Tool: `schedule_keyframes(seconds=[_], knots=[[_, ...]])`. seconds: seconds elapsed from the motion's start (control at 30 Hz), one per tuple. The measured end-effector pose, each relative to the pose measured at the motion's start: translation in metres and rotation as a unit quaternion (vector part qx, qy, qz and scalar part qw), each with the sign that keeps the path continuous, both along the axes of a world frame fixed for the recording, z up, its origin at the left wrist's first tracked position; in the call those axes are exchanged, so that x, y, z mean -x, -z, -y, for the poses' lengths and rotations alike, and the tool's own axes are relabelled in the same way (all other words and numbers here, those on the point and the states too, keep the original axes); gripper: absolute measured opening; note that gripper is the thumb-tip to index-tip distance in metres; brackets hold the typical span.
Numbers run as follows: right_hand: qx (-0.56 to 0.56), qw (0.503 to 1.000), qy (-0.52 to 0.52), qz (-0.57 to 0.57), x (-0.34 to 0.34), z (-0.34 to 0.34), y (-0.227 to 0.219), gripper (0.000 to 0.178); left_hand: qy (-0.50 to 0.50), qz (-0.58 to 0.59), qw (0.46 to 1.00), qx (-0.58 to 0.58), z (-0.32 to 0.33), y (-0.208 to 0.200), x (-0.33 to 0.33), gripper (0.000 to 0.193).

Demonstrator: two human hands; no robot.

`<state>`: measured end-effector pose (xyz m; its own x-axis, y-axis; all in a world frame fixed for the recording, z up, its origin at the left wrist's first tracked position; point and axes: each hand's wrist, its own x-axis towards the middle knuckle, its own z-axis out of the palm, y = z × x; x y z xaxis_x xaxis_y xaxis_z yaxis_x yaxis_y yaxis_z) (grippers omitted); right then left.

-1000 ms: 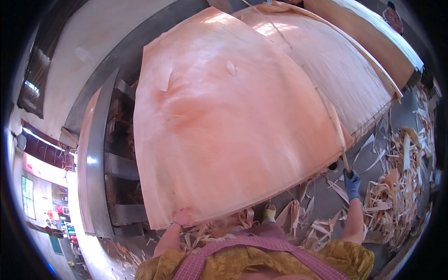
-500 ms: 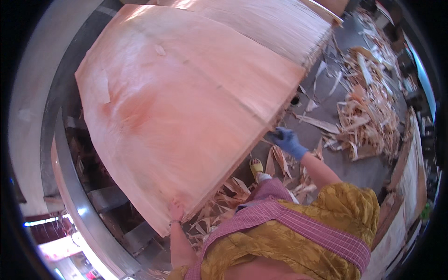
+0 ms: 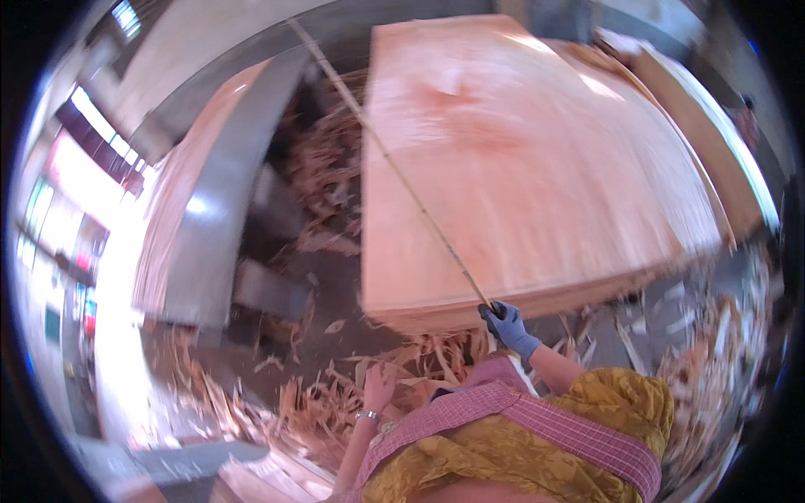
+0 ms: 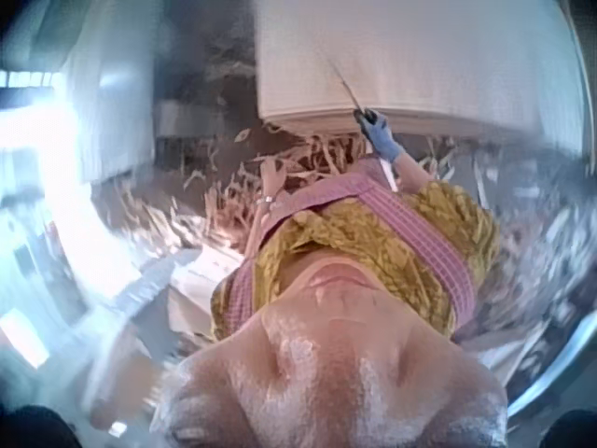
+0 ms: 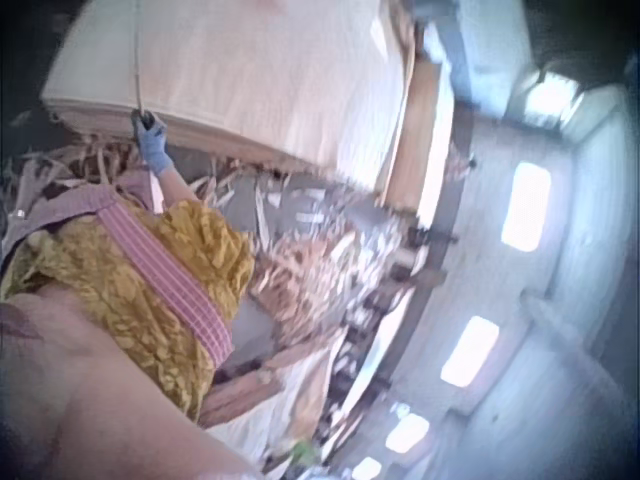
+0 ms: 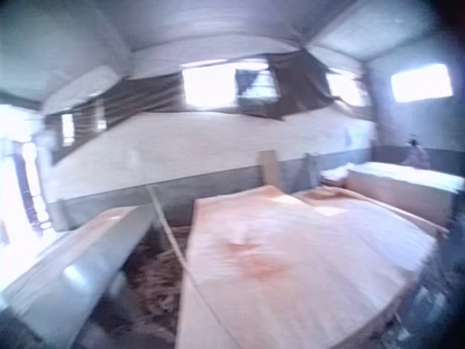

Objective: The person identifies holes or defects in thin sheets of wood veneer, cuts out precise shapes around them, and applies adhesive tape to secure patches into the openings.

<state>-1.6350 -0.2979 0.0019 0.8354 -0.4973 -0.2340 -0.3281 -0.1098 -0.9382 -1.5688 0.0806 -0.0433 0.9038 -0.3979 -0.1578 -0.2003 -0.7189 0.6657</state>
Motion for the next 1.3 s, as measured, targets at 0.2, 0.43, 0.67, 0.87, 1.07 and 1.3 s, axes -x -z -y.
schedule_keyframes(seconds=[0.2,0.43,0.67,0.87,1.07,1.3], knots=[[-0.158,0.985,-0.063,-0.019,-0.108,-0.169,-0.012,0.033,-0.217,0.130,0.957,0.142,-0.182,-0.100,-0.055,0.030],[-0.131,0.985,-0.109,0.035,-0.287,-0.320,0.038,0.031,-0.069,0.548,0.834,0.023,-0.322,-0.425,-0.147,0.067],[-0.187,0.965,-0.181,-0.007,-0.456,-0.566,0.018,0.026,-0.162,0.635,0.749,-0.096,-0.527,-0.494,-0.205,0.068],[-0.191,0.964,-0.187,-0.004,-0.534,-0.691,-0.011,0.024,-0.329,0.602,0.724,-0.066,-0.747,-0.483,-0.234,0.069],[-0.323,0.927,-0.138,0.127,-0.624,-0.863,0.007,0.018,-0.377,0.550,0.745,0.012,-0.949,-0.437,-0.301,0.071],[-0.145,0.986,-0.075,-0.010,-0.629,-1.001,0.008,0.034,-0.218,0.370,0.879,0.208,-1.097,-0.374,-0.484,0.074]])
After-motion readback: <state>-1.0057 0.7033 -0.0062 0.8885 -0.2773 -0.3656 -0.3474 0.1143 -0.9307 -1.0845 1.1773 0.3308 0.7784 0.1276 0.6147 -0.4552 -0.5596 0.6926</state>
